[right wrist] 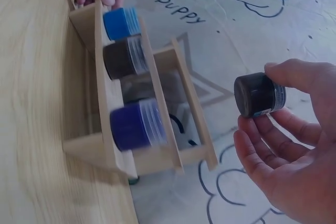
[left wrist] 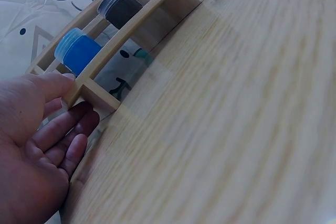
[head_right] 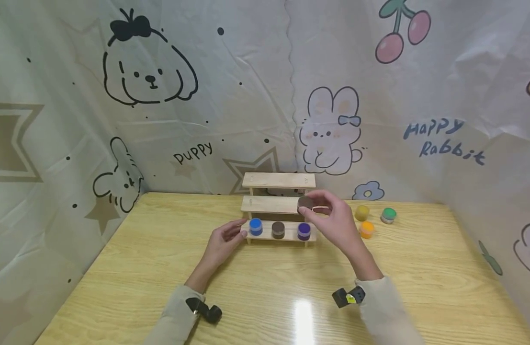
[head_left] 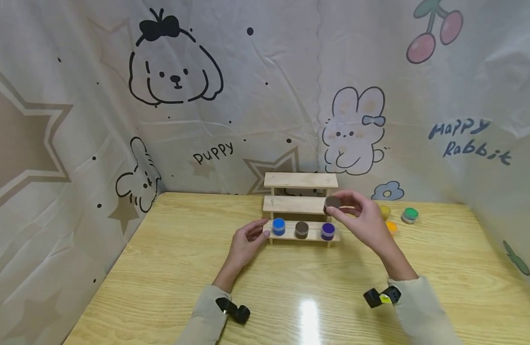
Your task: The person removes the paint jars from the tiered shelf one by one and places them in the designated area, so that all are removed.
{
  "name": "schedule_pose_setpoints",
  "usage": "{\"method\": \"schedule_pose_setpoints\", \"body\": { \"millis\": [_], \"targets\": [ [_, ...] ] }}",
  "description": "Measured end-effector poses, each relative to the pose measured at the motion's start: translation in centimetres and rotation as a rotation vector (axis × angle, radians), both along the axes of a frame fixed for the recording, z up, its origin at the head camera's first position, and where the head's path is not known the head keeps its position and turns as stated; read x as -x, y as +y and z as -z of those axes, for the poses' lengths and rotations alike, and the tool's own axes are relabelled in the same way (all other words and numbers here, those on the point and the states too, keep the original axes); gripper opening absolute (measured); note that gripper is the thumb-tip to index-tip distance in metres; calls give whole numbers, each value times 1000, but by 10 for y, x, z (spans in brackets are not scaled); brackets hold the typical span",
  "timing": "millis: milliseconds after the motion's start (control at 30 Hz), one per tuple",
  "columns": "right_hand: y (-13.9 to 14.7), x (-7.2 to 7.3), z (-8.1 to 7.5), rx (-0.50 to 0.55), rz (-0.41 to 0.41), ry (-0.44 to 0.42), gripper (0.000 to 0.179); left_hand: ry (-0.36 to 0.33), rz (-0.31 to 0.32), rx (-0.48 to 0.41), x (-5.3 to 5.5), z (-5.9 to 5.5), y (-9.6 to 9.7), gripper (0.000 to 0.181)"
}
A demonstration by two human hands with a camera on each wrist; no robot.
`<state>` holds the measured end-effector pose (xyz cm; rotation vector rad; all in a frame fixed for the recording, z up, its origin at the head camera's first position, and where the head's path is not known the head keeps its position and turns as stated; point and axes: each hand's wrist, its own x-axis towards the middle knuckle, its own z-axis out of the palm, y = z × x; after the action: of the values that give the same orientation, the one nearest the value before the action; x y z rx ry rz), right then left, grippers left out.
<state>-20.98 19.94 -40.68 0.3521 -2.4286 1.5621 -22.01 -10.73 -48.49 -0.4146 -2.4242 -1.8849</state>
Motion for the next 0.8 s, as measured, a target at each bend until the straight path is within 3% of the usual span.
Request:
{"method": "schedule_pose_setpoints", "body": {
  "millis": [267, 800],
  "targets": [
    [24, -14, -8, -13, 18, 15, 39, 10, 7, -16, 2, 1, 1, 39],
    [74, -31, 4, -55, 110, 17, 39, 4, 0, -17, 0, 2, 0, 39]
  ]
}}
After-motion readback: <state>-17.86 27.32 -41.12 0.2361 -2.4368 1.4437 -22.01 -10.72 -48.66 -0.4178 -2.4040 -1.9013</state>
